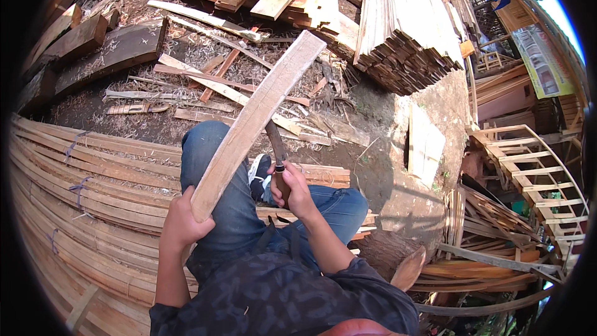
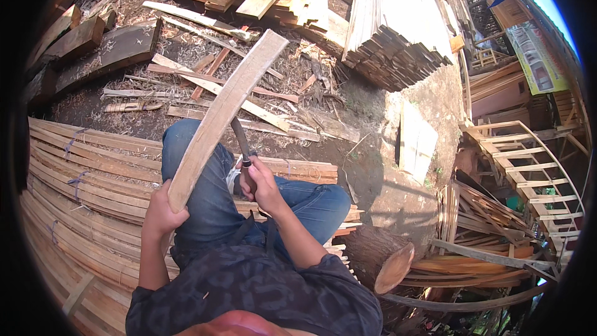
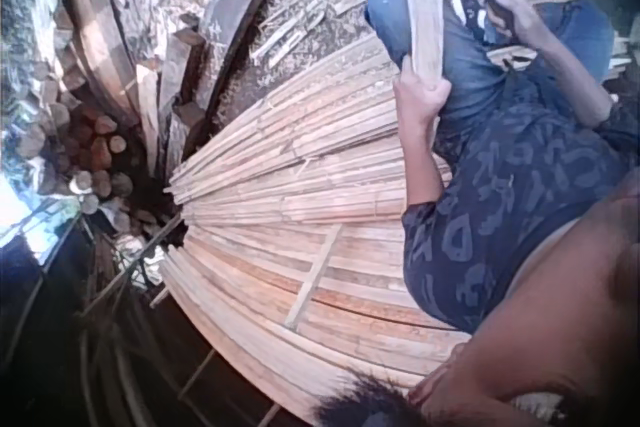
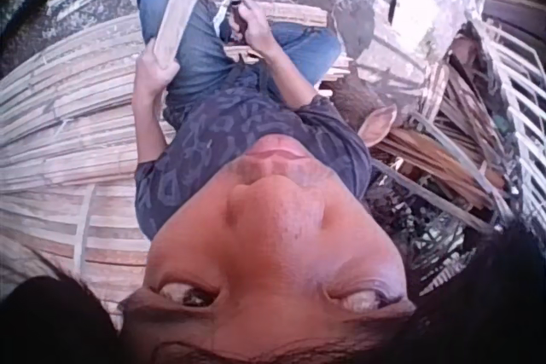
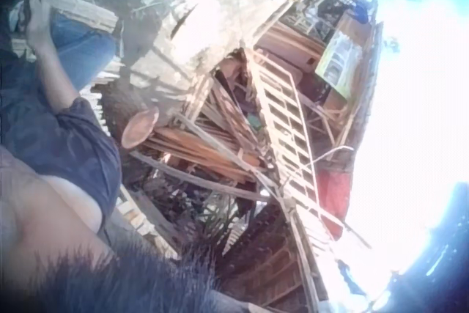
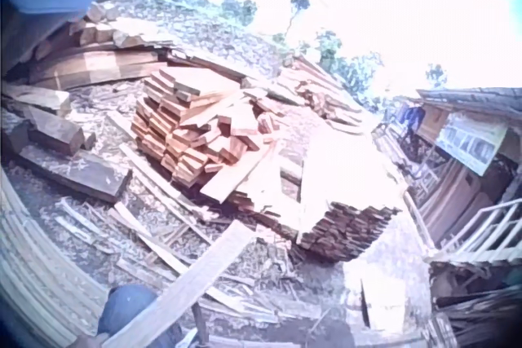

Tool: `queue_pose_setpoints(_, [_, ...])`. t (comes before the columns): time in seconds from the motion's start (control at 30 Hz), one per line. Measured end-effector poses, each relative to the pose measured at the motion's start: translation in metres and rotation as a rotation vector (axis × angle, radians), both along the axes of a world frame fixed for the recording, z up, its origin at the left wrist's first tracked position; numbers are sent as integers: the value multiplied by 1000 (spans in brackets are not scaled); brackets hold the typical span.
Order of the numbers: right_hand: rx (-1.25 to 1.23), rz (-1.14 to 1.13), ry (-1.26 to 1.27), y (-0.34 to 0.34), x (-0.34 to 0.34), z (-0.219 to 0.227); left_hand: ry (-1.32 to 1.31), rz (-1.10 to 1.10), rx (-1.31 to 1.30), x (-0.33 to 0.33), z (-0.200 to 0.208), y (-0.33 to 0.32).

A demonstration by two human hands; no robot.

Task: The person sits on the ground and uses a curved knife to shave thin strips from a long piece of wood held between their legs. They repeatedly scrape the blade along the wood's surface to remove material.

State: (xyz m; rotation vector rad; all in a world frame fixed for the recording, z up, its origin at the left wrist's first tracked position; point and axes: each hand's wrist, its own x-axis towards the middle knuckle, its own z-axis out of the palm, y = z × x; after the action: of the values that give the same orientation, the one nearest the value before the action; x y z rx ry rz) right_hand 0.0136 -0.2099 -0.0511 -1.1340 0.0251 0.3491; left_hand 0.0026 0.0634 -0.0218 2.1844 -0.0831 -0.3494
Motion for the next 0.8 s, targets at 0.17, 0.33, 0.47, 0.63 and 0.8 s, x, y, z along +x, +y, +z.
queue_pose_setpoints(0.17, [-166,-223,-131,21,-19,-6,61,17,-48,2,14,-5])
queue_pose_setpoints(0.33, [-386,-382,-136,16,-31,-15,69,52,-17,-6,22,-6])
queue_pose_setpoints(0.47, [-500,-256,-99,16,-31,-1,103,63,56,-9,22,-7])
queue_pose_setpoints(0.63, [-797,-257,-450,18,-23,-1,130,9,85,-11,16,-3])
queue_pose_setpoints(0.8, [-1044,-102,-891,13,13,27,166,15,11,-3,21,-3])
